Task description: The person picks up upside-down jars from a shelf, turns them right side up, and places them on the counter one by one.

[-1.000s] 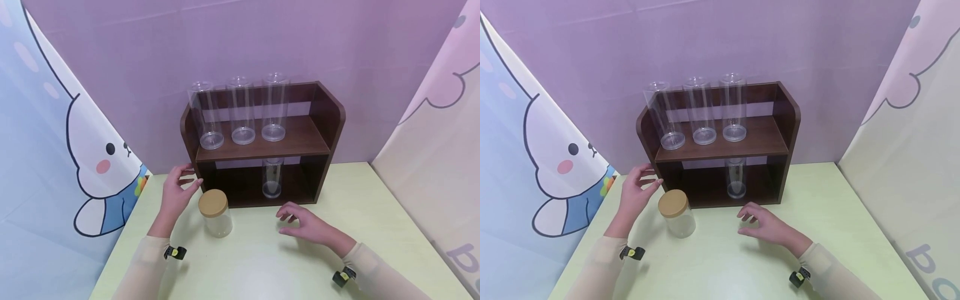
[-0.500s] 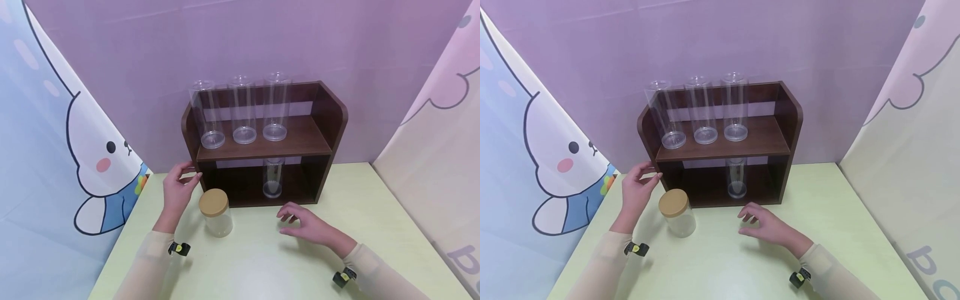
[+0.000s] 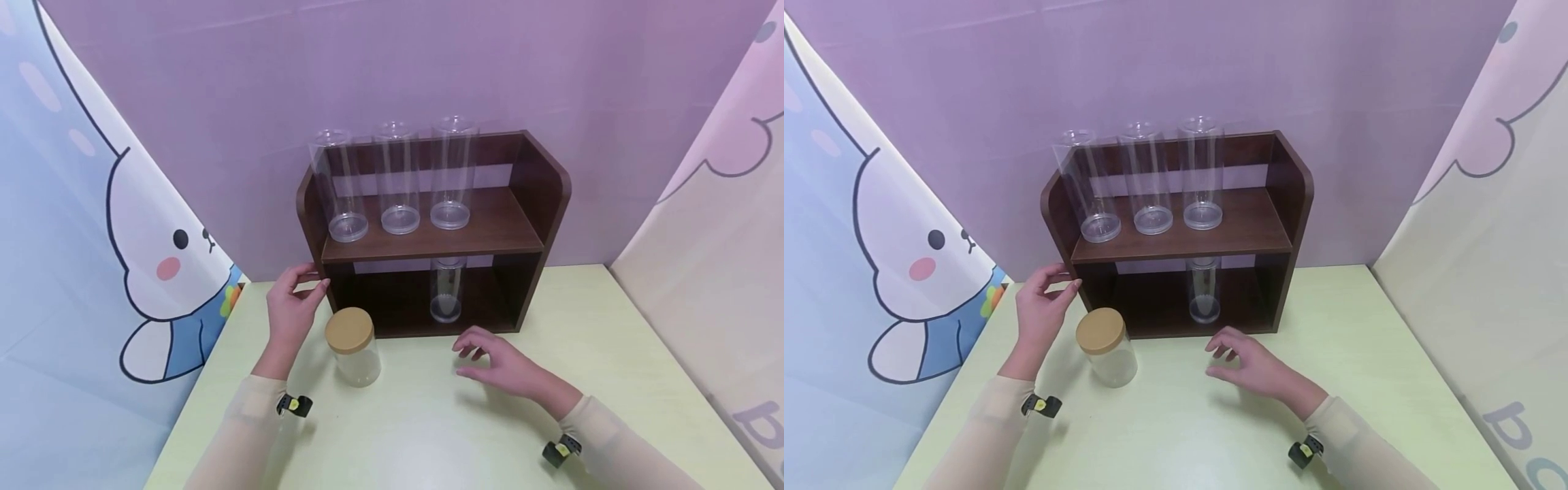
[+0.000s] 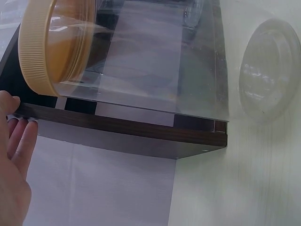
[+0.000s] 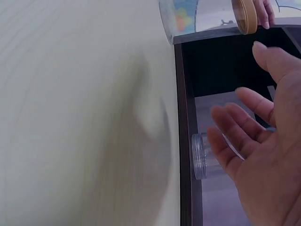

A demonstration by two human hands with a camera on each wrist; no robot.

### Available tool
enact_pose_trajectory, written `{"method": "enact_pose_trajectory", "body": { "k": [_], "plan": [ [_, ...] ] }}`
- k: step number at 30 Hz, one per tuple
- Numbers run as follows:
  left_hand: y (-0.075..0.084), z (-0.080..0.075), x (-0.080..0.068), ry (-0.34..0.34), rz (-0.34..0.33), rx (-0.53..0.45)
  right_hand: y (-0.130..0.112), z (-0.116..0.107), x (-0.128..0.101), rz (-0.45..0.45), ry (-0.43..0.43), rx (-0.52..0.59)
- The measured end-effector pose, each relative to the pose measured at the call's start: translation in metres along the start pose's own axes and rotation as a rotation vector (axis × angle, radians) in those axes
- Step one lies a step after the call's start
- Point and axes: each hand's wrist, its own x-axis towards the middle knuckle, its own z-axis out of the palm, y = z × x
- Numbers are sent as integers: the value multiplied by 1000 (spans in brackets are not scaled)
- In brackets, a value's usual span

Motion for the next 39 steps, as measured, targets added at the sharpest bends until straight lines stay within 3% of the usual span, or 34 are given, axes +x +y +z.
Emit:
{"method": "enact_pose_trajectory", "body": {
  "k": [5,12,21,39],
  "plan": [
    [-8,-2,1,-15,2,-25,-2,-1,6,63,135,-43],
    [-8,2,1,1,-19,-2,4,-4,22,124,302,-91],
    [-8,-2,1,-9,-8,-7,18,-8,47,252,391,-60],
    [-11,-3,0,-27,16,-1,37,-9,75,330,463,-37]
  ]
}}
